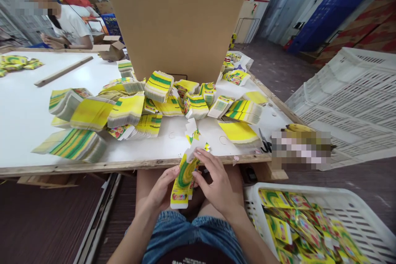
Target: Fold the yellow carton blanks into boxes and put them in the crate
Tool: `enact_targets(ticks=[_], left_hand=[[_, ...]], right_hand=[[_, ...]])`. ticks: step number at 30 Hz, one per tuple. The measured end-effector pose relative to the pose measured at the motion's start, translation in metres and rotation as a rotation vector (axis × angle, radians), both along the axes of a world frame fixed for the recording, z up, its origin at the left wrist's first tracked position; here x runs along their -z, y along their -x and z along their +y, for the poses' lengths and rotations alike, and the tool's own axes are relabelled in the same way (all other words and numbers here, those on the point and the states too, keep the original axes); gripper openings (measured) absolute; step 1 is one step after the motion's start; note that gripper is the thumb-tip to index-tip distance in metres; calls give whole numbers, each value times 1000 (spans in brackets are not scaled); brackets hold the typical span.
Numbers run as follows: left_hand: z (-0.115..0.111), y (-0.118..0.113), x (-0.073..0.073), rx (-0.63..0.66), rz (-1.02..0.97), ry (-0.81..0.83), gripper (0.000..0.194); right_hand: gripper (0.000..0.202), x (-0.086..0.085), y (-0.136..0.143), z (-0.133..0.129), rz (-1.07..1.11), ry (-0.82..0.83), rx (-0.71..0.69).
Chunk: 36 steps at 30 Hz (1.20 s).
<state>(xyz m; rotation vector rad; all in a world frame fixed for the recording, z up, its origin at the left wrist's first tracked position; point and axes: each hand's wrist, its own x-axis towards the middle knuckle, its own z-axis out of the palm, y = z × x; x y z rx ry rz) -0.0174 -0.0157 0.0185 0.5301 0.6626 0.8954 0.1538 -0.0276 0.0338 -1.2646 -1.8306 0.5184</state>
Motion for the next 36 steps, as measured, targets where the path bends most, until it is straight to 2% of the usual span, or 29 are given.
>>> enact_targets(ticks=[5, 9, 12, 14, 15, 16, 18, 20, 23, 27, 29, 31, 33, 36], left_hand=[[0, 2, 2, 21, 1, 19, 34], [-3, -1, 5, 112, 12, -24, 37], [-5, -3, 5, 79, 81, -28, 38], [-5, -3, 5, 12, 131, -9, 39], [-4, -4, 5, -28, 150, 2, 40], [-3, -4, 6, -68, 164, 12, 41], [-1, -6, 8, -130, 182, 21, 43], [0, -9, 11, -168, 196, 1, 44], [1, -13, 18, -205, 230, -79, 44], [0, -16, 23, -188, 336, -218, 40], [-1, -15, 22, -177, 401, -297, 40], [-2, -13, 19, -176, 430, -340, 49], [-3, -10, 15, -162, 419, -353, 60], [-3, -5, 10, -95, 386, -387, 58]], right_hand=[[32, -2, -3, -5, 50, 66, -18], [5, -4, -4, -3, 192, 156, -6], [15, -5, -3, 0, 228, 185, -45], [11, -2, 0, 0, 243, 173, -36], [7, 1, 2, 0, 252, 154, 7], [12, 4, 4, -1, 265, 135, 76], [36, 12, 9, -3, 312, 135, 245], [40, 19, 14, -6, 377, 221, 304], [23, 24, 20, -7, 429, 333, 220], [30, 23, 20, -3, 397, 321, 290], [27, 22, 18, -1, 414, 355, 297], [20, 23, 16, 0, 470, 355, 273], [25, 25, 13, 0, 538, 314, 226], [36, 26, 7, 0, 596, 298, 100]])
